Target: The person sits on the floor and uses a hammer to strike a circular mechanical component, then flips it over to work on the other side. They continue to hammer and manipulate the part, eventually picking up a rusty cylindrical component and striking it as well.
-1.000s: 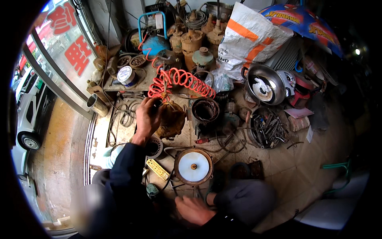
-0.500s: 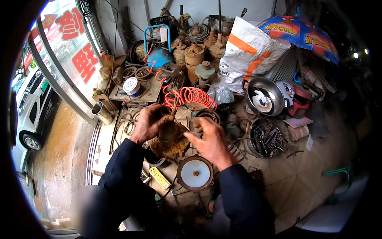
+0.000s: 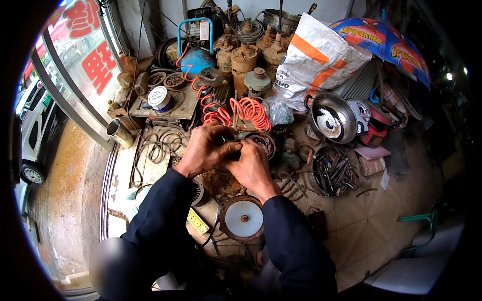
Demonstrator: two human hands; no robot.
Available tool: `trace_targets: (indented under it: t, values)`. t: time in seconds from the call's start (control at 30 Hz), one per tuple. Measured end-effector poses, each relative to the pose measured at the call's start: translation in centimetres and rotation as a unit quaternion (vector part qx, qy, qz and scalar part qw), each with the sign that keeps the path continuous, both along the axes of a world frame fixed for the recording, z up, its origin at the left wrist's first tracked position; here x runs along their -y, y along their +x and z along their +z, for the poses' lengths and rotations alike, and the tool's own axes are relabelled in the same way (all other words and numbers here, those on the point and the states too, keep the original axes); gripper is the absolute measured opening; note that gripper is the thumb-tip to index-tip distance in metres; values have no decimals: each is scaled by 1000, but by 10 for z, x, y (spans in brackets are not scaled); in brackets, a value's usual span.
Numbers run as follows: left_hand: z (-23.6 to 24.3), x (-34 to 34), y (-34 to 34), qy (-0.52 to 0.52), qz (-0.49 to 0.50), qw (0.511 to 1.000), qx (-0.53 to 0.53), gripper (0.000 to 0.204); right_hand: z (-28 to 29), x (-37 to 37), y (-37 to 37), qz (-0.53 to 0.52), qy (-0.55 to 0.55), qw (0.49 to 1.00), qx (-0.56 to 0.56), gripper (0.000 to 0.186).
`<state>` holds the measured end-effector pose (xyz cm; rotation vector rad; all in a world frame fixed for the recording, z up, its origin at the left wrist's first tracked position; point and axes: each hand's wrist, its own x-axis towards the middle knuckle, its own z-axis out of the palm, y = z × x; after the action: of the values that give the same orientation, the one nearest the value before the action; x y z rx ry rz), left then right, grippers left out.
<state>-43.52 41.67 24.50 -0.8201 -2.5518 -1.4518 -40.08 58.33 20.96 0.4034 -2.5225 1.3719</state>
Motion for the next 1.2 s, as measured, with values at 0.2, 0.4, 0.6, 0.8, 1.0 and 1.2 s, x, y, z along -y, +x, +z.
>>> trace_targets:
  t: [0.2,0.4,0.6,0.8,1.0,1.2]
  values:
    - [7,25,-9,209,81,975,0,31,19,-26,-2,-23,-196,971,134,29]
    - [-9,65,1,45,154,986,38,35,19,-87,-10,-28,-562,801,205,48]
    - [-8,59,25,-10,85,993,79,40,6,-119,-12,101,-682,711,138,53]
    - [-11,49,27,-73,64,994,57,38,-9,-162,-21,1,-715,690,114,52]
    - [-26,14,27,-32,7,992,120,46,-11,-169,-14,-38,-722,683,105,55]
    - [-54,-52,19,213,-70,917,330,60,-5,-137,-16,-24,-715,685,135,56]
